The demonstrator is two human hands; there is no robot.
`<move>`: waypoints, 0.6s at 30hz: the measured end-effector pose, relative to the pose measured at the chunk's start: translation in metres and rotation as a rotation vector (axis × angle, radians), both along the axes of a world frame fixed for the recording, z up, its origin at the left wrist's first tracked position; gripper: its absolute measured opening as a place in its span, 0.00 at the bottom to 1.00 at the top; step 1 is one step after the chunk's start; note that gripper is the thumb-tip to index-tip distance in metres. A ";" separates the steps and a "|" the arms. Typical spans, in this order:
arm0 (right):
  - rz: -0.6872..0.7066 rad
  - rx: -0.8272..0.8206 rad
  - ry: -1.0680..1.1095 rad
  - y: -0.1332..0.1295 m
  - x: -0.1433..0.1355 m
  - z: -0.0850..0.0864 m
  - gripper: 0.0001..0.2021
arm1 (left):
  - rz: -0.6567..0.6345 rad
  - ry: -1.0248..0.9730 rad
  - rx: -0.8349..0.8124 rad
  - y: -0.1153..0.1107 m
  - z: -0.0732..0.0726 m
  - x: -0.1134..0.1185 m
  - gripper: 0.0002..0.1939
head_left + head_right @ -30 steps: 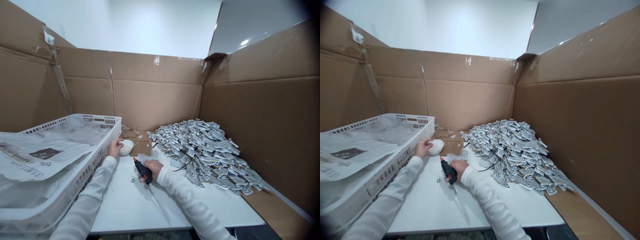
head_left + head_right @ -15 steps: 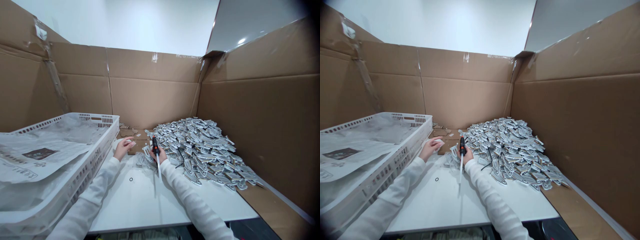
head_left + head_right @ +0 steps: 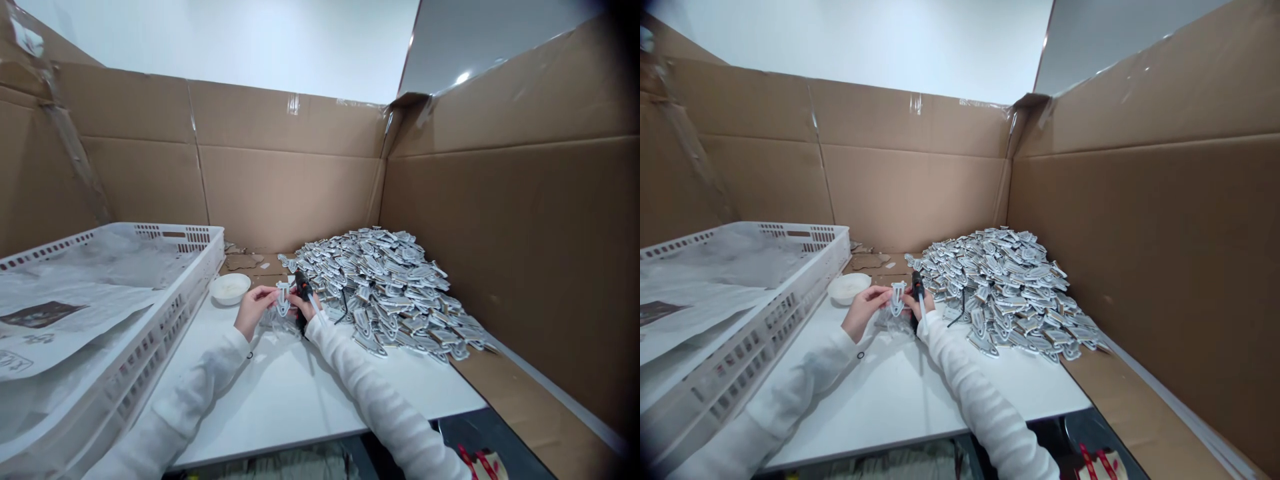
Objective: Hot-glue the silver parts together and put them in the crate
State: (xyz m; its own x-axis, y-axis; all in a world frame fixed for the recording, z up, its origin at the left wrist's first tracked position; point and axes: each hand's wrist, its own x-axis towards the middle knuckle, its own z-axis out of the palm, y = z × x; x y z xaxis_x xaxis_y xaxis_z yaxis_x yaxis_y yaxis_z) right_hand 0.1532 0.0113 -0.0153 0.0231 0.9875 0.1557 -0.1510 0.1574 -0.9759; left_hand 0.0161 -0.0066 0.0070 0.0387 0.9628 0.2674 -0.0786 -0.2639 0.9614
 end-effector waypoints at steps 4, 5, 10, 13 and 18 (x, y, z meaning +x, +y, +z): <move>0.046 -0.055 0.083 -0.005 -0.001 0.006 0.18 | 0.019 0.001 -0.002 0.000 0.003 0.000 0.15; 0.044 -0.051 0.075 -0.006 -0.001 0.007 0.18 | 0.029 0.001 0.001 0.000 0.003 0.000 0.15; 0.030 -0.035 0.033 -0.008 -0.003 0.010 0.17 | 0.067 0.045 0.060 0.001 0.002 0.000 0.13; 0.036 -0.029 0.021 -0.009 -0.003 0.010 0.16 | 0.074 0.091 0.102 0.003 -0.003 0.000 0.13; 0.052 0.002 -0.028 -0.008 -0.002 0.007 0.16 | 0.078 0.152 0.216 0.006 -0.009 0.000 0.12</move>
State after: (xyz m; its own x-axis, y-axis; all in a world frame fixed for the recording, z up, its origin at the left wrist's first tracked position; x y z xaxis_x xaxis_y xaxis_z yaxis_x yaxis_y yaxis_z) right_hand 0.1514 0.0031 -0.0085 -0.0328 0.9870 0.1573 -0.1320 0.1517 -0.9796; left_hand 0.0160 -0.0009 -0.0021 0.0224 0.8857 0.4637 0.0905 -0.4637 0.8813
